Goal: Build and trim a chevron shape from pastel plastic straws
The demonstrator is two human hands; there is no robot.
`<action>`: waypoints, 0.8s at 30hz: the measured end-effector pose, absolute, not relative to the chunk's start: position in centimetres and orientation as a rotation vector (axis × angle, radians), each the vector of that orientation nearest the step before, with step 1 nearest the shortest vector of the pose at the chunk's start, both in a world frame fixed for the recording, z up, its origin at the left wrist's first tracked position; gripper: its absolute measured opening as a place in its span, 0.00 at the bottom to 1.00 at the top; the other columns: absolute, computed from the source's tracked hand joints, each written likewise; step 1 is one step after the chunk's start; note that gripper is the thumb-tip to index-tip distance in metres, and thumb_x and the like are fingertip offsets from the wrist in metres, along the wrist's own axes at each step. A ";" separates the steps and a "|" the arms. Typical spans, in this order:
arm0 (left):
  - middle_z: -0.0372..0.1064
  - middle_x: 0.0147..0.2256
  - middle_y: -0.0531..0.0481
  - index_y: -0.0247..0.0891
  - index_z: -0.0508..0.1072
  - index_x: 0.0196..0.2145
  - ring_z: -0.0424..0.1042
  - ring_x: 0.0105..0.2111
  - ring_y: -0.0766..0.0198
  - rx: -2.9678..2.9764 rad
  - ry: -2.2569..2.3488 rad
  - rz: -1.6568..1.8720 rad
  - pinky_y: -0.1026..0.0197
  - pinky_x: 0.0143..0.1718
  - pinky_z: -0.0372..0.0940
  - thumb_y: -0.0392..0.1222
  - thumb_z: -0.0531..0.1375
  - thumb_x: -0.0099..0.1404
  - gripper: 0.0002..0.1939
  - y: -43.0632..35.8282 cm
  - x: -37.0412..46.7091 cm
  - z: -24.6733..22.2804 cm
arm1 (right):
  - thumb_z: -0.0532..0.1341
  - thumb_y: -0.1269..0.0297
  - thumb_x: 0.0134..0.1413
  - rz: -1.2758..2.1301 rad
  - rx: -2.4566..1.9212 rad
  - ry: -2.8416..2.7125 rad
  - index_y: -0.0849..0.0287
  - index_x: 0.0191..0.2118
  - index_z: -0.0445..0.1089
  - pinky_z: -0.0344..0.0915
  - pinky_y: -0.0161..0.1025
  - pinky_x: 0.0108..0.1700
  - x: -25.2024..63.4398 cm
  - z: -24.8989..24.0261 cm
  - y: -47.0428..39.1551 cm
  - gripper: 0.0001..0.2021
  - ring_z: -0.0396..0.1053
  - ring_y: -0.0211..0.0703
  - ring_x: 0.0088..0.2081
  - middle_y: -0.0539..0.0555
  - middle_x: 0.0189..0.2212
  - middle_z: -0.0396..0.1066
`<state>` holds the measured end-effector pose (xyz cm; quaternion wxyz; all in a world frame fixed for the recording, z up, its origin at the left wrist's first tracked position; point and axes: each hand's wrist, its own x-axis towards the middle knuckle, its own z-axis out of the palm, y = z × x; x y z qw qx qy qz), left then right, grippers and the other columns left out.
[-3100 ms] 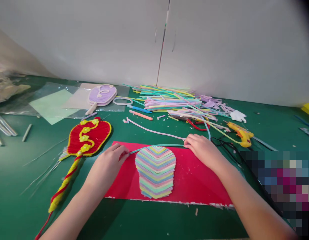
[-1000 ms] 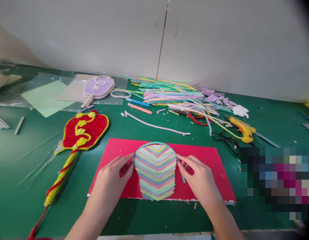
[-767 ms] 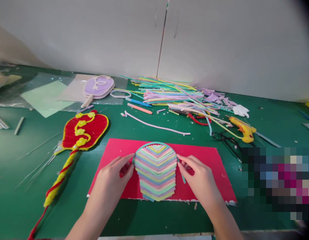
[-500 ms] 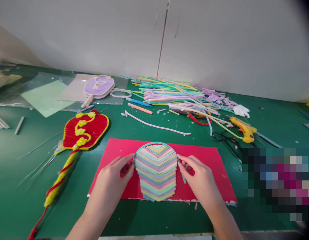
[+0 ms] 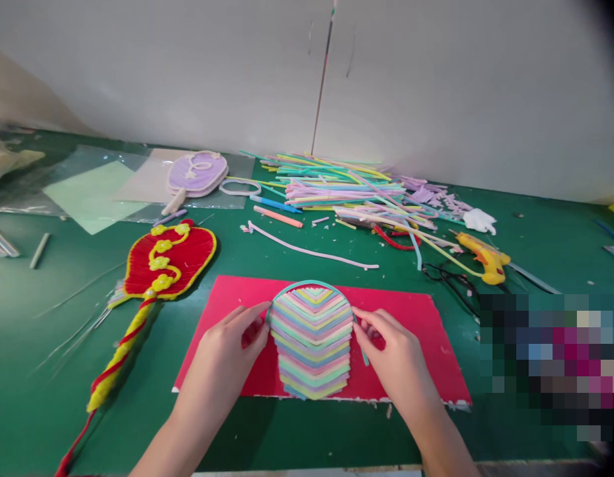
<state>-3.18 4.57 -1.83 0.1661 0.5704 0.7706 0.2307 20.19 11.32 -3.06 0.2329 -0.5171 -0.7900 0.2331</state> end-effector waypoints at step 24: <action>0.74 0.37 0.49 0.42 0.76 0.38 0.72 0.34 0.60 1.839 2.211 0.729 0.62 0.35 0.63 0.41 0.52 0.62 0.13 17.0 -7.7 1.0 | 0.58 0.67 0.53 0.042 -1.350 -2.176 0.59 0.42 0.73 0.65 0.44 0.45 22.8 -0.4 28.2 0.11 0.68 0.48 0.41 0.57 0.38 0.69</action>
